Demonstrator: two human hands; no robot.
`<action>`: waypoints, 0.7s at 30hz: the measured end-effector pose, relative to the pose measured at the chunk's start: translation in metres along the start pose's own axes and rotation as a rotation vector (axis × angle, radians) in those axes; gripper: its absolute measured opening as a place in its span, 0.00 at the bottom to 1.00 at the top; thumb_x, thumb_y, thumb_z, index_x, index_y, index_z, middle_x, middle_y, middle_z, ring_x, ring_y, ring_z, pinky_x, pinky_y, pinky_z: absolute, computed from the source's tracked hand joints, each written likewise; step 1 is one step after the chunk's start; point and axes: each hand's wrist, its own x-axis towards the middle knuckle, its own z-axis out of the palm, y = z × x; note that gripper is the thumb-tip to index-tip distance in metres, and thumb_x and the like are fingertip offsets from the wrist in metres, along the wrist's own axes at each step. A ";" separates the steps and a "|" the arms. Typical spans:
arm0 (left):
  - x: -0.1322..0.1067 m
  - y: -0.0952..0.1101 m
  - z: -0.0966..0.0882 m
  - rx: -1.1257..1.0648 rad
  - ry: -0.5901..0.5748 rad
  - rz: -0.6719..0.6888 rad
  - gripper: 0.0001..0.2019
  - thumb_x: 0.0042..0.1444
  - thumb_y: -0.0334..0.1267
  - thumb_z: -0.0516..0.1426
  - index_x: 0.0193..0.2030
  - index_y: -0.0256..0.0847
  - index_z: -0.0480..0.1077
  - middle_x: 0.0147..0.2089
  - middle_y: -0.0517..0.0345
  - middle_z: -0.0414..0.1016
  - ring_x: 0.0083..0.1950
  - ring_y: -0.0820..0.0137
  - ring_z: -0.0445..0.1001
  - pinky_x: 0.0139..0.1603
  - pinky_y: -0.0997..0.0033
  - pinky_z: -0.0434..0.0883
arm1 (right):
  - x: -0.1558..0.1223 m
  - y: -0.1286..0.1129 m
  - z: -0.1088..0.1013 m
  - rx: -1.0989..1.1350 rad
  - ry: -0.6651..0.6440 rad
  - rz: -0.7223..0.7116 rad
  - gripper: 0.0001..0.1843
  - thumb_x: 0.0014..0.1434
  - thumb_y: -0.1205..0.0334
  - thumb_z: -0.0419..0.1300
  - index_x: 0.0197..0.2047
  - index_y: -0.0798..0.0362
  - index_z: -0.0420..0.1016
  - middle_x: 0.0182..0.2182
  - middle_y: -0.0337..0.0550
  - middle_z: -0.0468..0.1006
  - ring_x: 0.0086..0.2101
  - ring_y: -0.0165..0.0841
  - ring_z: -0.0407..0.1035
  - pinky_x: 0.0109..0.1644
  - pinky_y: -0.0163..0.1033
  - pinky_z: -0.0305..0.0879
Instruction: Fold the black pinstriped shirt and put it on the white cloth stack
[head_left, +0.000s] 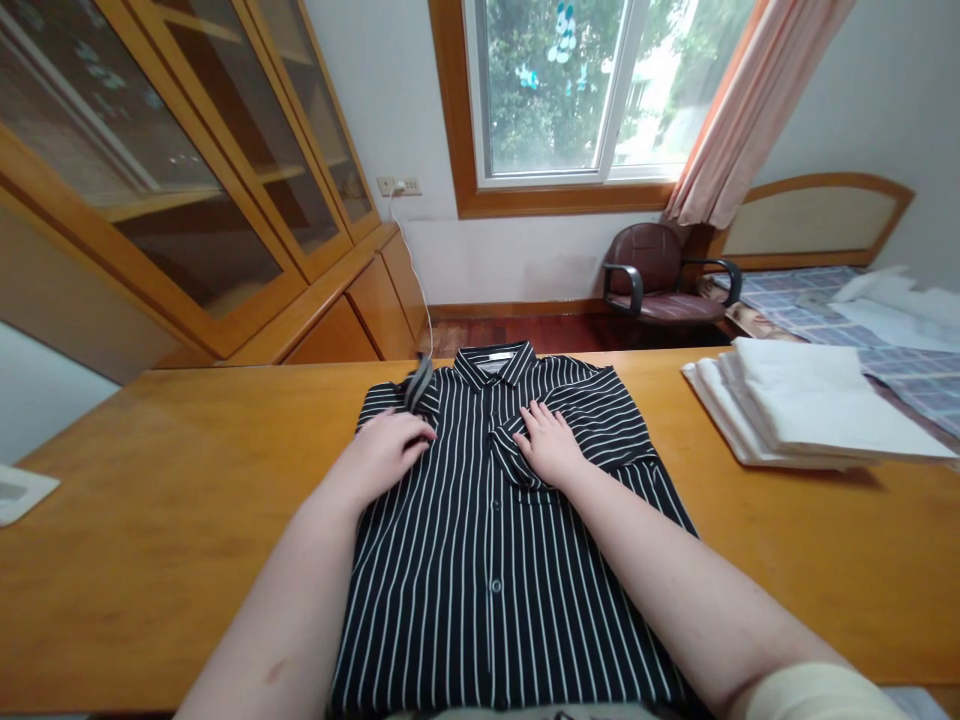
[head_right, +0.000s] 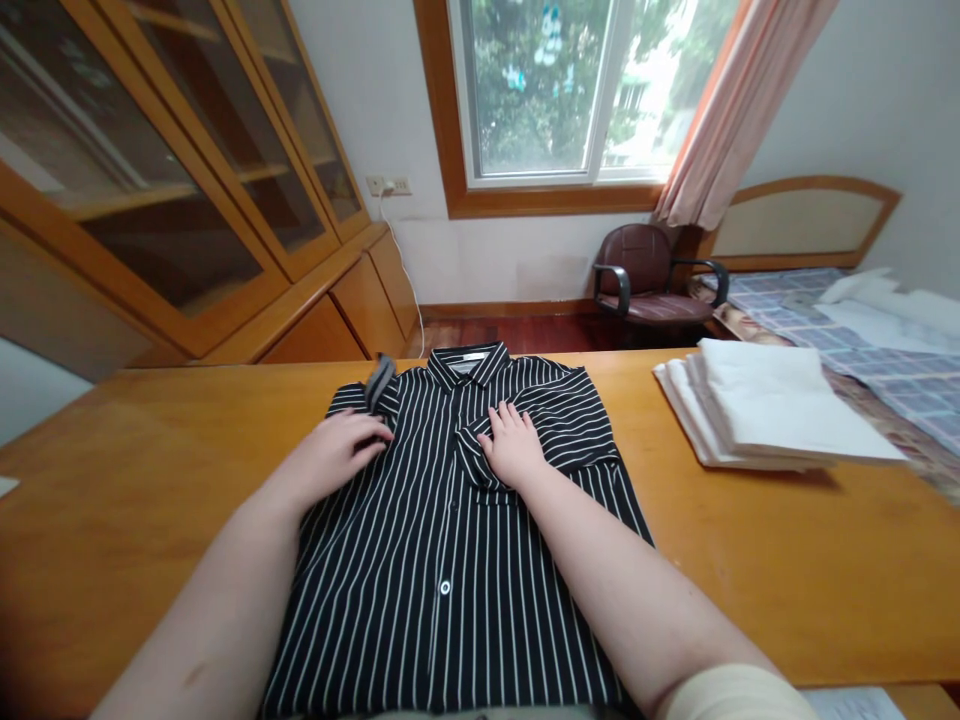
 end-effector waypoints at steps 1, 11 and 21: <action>0.001 0.001 0.006 -0.043 -0.103 0.028 0.11 0.56 0.43 0.53 0.41 0.49 0.74 0.44 0.60 0.77 0.47 0.65 0.73 0.52 0.65 0.67 | 0.000 0.000 0.000 0.002 -0.003 0.001 0.33 0.64 0.47 0.41 0.66 0.58 0.53 0.66 0.51 0.51 0.65 0.41 0.42 0.66 0.50 0.37; -0.001 -0.032 0.053 -0.152 0.035 -0.096 0.25 0.58 0.53 0.50 0.58 0.44 0.65 0.63 0.51 0.63 0.64 0.60 0.59 0.64 0.56 0.57 | 0.002 -0.002 -0.001 0.007 -0.029 0.018 0.34 0.65 0.47 0.41 0.67 0.59 0.53 0.66 0.52 0.50 0.65 0.41 0.41 0.66 0.51 0.37; 0.013 0.010 0.088 -0.114 -0.120 0.072 0.26 0.58 0.48 0.53 0.62 0.46 0.62 0.67 0.54 0.58 0.69 0.60 0.50 0.68 0.48 0.44 | -0.008 -0.013 -0.022 0.218 0.150 -0.261 0.21 0.64 0.58 0.47 0.56 0.54 0.69 0.56 0.50 0.68 0.57 0.37 0.60 0.61 0.43 0.50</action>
